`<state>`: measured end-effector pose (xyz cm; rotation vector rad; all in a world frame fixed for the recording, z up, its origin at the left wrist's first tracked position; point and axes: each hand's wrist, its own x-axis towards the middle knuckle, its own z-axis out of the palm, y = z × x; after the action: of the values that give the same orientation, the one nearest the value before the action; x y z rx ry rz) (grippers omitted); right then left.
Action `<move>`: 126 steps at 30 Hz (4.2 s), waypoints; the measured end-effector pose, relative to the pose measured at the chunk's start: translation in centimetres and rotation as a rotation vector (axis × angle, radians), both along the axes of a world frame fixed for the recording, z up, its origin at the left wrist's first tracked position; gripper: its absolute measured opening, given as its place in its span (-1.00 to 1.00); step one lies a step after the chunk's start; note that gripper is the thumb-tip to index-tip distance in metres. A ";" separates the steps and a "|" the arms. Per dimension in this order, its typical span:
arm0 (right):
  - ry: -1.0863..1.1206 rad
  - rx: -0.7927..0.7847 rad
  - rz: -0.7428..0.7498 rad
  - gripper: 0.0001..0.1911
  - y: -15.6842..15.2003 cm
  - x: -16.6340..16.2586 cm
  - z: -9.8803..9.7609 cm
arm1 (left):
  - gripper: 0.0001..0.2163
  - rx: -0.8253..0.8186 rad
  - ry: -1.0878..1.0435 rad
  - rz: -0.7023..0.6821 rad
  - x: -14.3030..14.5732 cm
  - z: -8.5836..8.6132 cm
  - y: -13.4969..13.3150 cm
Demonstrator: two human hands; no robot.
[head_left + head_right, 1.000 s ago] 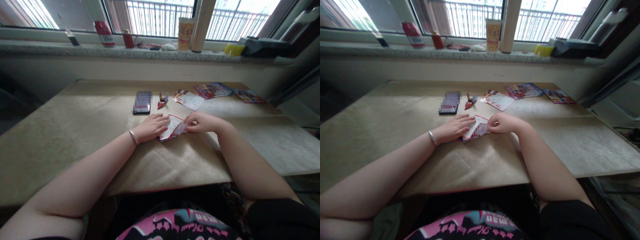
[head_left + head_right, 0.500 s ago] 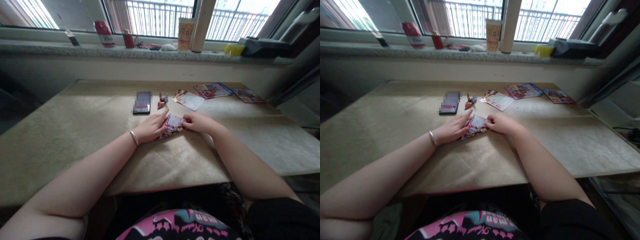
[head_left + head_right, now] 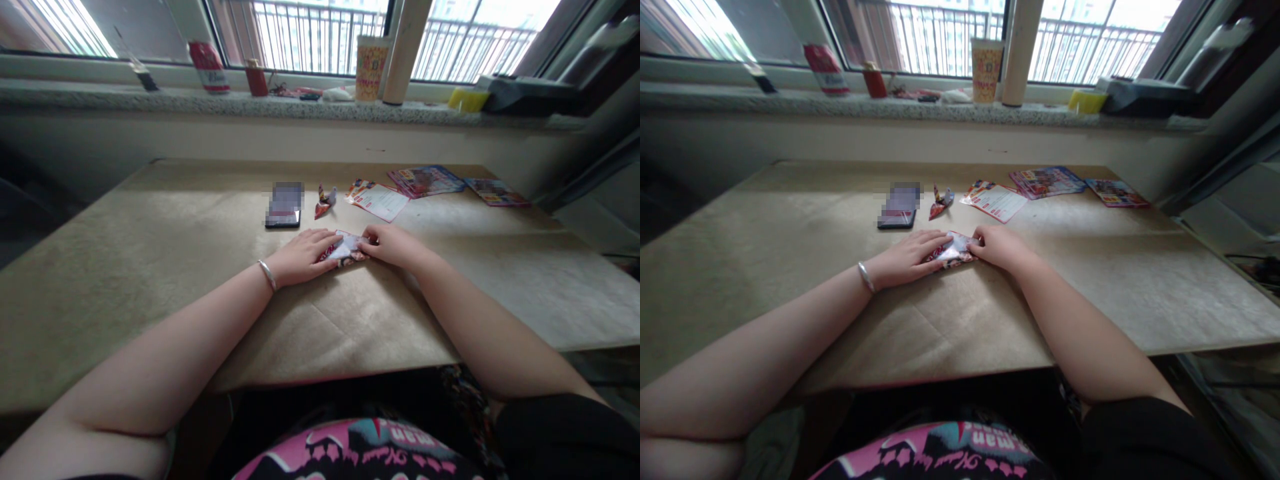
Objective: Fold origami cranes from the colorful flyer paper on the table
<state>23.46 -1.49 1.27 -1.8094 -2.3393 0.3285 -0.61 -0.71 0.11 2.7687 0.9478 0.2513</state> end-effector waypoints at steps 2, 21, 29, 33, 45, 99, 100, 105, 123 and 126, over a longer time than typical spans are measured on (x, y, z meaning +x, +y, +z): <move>0.000 0.006 -0.005 -0.70 -0.1 -0.1 0.0 | -0.44 0.005 -0.002 -0.003 0.0 0.0 0.0; 0.014 0.185 0.082 -0.66 0.2 -0.3 -1.0 | -0.49 0.009 -0.063 0.018 -0.1 -0.8 0.5; 0.039 0.208 0.081 -0.66 0.3 -0.7 -1.5 | -0.50 0.009 -0.016 0.049 0.3 -0.5 0.2; 0.080 0.210 0.071 -0.70 0.5 -0.9 -1.6 | -0.49 0.001 -0.013 0.068 0.4 -0.5 0.1; 0.365 0.039 -0.088 -0.88 0.7 -0.9 -1.6 | -0.46 -0.073 -0.039 0.109 0.5 0.2 -0.2; 0.969 0.097 0.062 -0.77 -1.9 -4.3 -1.4 | -0.83 -0.353 -1.121 0.354 2.2 -0.1 -1.6; 0.953 0.119 0.061 -0.78 -1.9 -4.3 -1.4 | -0.84 -0.360 -1.134 0.355 2.2 -0.2 -1.6; 0.896 0.227 0.063 -0.84 -2.1 -4.2 -1.5 | -0.85 -0.380 -1.171 0.355 2.3 0.0 -1.7; 0.862 0.211 0.043 -0.84 -2.3 -4.4 -0.9 | -0.77 -0.411 -1.198 0.325 2.4 0.2 -1.9; 0.845 0.202 0.033 -0.84 -2.4 -4.5 -0.7 | -0.80 -0.346 -1.153 0.324 2.3 0.2 -1.9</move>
<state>19.01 -3.91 0.57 -1.1947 -1.7210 0.6722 1.73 -2.65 0.34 1.6490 0.9165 1.3665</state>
